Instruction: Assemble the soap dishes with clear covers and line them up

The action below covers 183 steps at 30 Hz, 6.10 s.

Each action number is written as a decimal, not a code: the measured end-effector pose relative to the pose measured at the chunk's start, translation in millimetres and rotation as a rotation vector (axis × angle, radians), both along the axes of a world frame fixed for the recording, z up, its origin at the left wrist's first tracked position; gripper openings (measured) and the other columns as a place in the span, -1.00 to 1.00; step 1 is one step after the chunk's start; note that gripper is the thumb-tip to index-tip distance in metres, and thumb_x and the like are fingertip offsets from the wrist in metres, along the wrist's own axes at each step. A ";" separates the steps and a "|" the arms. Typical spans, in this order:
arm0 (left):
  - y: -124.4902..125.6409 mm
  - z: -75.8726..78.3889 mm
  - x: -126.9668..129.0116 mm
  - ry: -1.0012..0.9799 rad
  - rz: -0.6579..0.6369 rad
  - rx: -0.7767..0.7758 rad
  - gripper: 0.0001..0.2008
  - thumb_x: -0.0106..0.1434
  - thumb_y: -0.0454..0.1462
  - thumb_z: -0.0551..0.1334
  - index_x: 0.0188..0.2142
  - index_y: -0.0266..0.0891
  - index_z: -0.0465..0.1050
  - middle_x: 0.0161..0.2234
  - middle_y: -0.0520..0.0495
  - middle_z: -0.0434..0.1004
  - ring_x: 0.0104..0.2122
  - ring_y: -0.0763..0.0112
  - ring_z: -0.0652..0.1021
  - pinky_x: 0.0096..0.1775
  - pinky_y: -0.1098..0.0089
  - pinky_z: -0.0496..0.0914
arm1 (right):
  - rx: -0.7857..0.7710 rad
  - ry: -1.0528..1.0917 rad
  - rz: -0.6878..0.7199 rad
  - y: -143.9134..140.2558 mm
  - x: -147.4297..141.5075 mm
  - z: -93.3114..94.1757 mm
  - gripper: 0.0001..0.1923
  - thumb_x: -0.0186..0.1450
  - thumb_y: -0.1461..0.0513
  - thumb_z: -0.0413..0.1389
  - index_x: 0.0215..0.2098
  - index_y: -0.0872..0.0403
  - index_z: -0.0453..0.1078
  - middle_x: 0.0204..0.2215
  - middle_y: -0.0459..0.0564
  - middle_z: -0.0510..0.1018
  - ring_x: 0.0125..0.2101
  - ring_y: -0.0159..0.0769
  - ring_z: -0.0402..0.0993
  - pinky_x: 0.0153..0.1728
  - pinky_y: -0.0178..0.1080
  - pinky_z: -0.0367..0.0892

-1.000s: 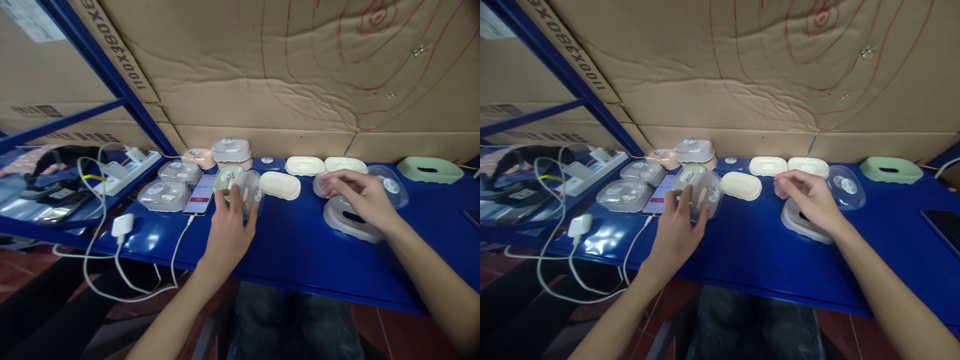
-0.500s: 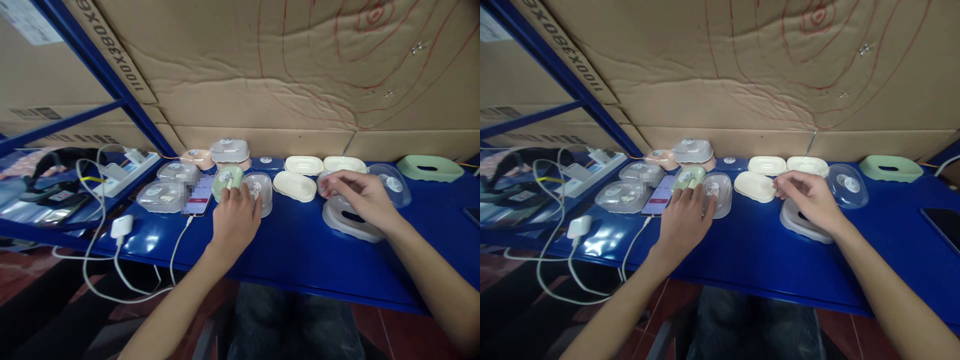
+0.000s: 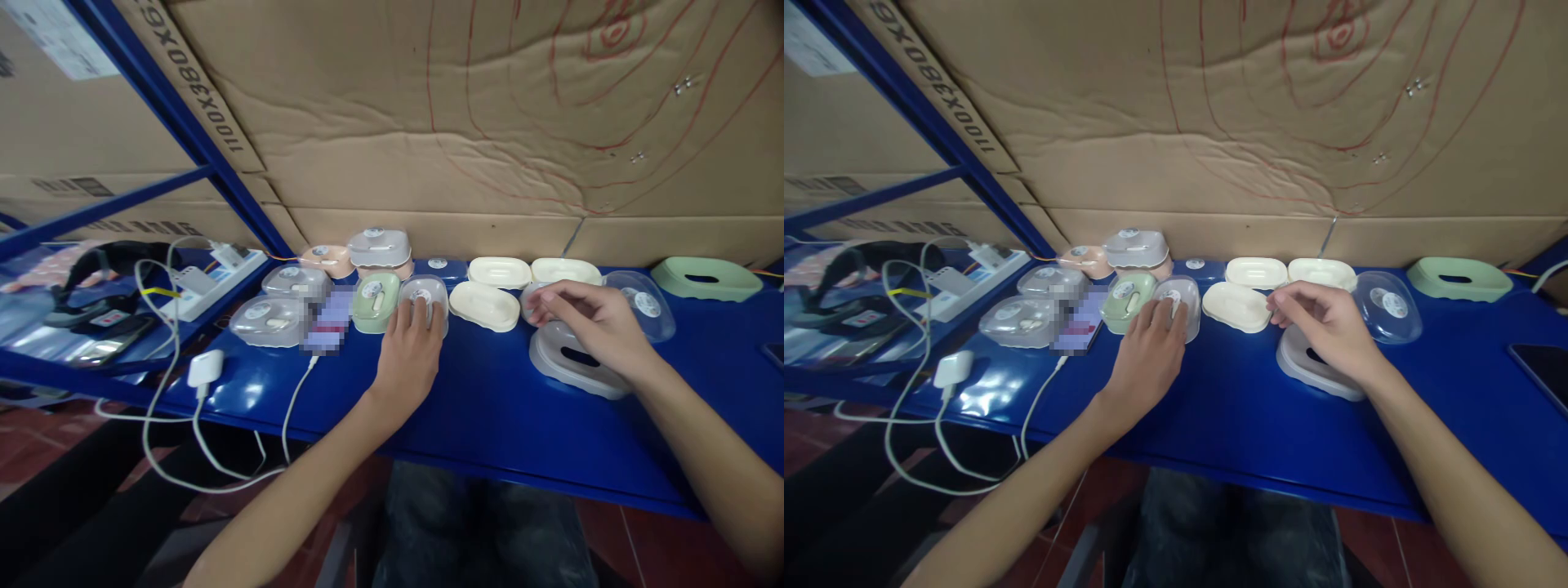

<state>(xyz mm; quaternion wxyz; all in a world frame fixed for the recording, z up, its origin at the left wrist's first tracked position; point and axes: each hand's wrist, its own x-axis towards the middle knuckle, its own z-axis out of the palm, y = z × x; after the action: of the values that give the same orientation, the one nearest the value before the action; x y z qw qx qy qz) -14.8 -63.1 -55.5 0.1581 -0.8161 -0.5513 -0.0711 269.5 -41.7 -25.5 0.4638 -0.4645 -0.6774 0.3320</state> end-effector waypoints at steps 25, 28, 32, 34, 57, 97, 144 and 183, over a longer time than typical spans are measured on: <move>1.9 8.9 18.8 -0.061 0.013 -0.078 -0.29 0.58 -0.11 0.20 0.54 -0.50 0.18 0.56 -0.59 0.17 0.56 -0.47 0.19 0.47 -0.26 0.23 | 0.209 -0.544 -0.204 10.0 60.2 11.6 -0.59 0.47 -0.12 0.21 -0.10 0.01 0.67 -0.16 0.05 0.79 -0.26 -0.14 0.69 -0.18 -0.12 0.47; 4.7 13.1 28.3 -0.071 -0.098 -0.089 -0.28 0.55 -0.12 0.24 0.52 -0.51 0.19 0.56 -0.63 0.13 0.58 -0.51 0.11 0.50 -0.34 0.14 | 0.104 -0.649 -0.128 12.0 79.6 14.3 -0.51 0.47 -0.19 0.20 -0.10 0.03 0.67 -0.25 0.08 0.77 -0.30 -0.14 0.65 -0.24 -0.12 0.43; 9.0 19.7 48.3 -0.074 -0.383 -0.201 -0.23 0.51 -0.01 0.30 0.51 -0.44 0.20 0.57 -0.59 0.13 0.61 -0.41 0.04 0.52 -0.28 0.11 | -0.074 -0.679 0.058 10.9 92.7 13.1 -0.41 0.37 -0.28 0.28 -0.11 0.04 0.68 -0.33 0.07 0.73 -0.38 -0.16 0.59 -0.30 -0.12 0.42; 12.0 21.0 59.5 -0.072 -0.487 -0.276 -0.18 0.50 0.06 0.31 0.51 -0.41 0.19 0.56 -0.55 0.16 0.61 -0.41 0.03 0.52 -0.23 0.13 | -0.141 -0.692 0.116 9.6 94.6 11.4 -0.40 0.29 -0.29 0.34 -0.10 0.03 0.69 -0.31 0.05 0.72 -0.37 -0.15 0.58 -0.30 -0.11 0.43; 41.5 -11.4 73.8 -0.130 -0.529 -0.198 -0.41 0.60 -0.17 0.11 0.52 -0.31 0.19 0.42 -0.41 0.39 0.44 -0.19 0.37 0.42 -0.12 0.29 | -0.101 -0.922 0.038 17.8 89.7 -7.8 -0.84 0.46 0.18 0.15 -0.24 -0.01 0.56 -0.35 0.04 0.68 -0.34 -0.14 0.57 -0.28 -0.16 0.26; 55.0 -14.8 69.2 -0.063 -0.452 -0.157 -0.53 0.43 -0.54 0.05 0.21 -0.33 0.52 0.30 -0.40 0.49 0.33 -0.12 0.45 0.26 -0.05 0.47 | -0.025 -0.989 0.082 23.9 85.1 -13.5 -0.50 0.40 -0.10 0.31 0.12 0.05 0.64 0.05 0.19 0.71 0.12 0.20 0.54 0.14 0.07 0.37; 57.7 -17.0 66.8 -0.051 -0.397 -0.183 -0.48 0.49 -0.43 0.11 0.40 -0.31 0.38 0.49 -0.45 0.29 0.54 -0.35 0.25 0.47 -0.26 0.23 | -0.069 -0.919 0.114 16.3 72.7 2.5 -0.49 0.43 -0.23 0.25 -0.21 0.03 0.60 -0.34 0.00 0.71 -0.38 -0.20 0.54 -0.32 -0.16 0.18; 54.4 -13.6 67.3 -0.058 -0.391 -0.203 -0.48 0.50 -0.45 0.03 0.39 -0.28 0.39 0.39 -0.39 0.41 0.42 -0.21 0.38 0.38 -0.14 0.34 | -0.089 -0.941 0.110 15.9 71.7 -0.3 -0.38 0.45 -0.30 0.17 -0.02 0.02 0.66 -0.25 0.11 0.76 -0.30 -0.02 0.65 -0.26 -0.09 0.32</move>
<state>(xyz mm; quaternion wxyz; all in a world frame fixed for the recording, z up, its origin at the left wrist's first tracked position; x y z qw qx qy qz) 52.5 -8.8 -69.1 0.0425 -0.9168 -0.3912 -0.0679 341.2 -25.8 -25.8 0.0678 -0.5474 -0.8226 0.1383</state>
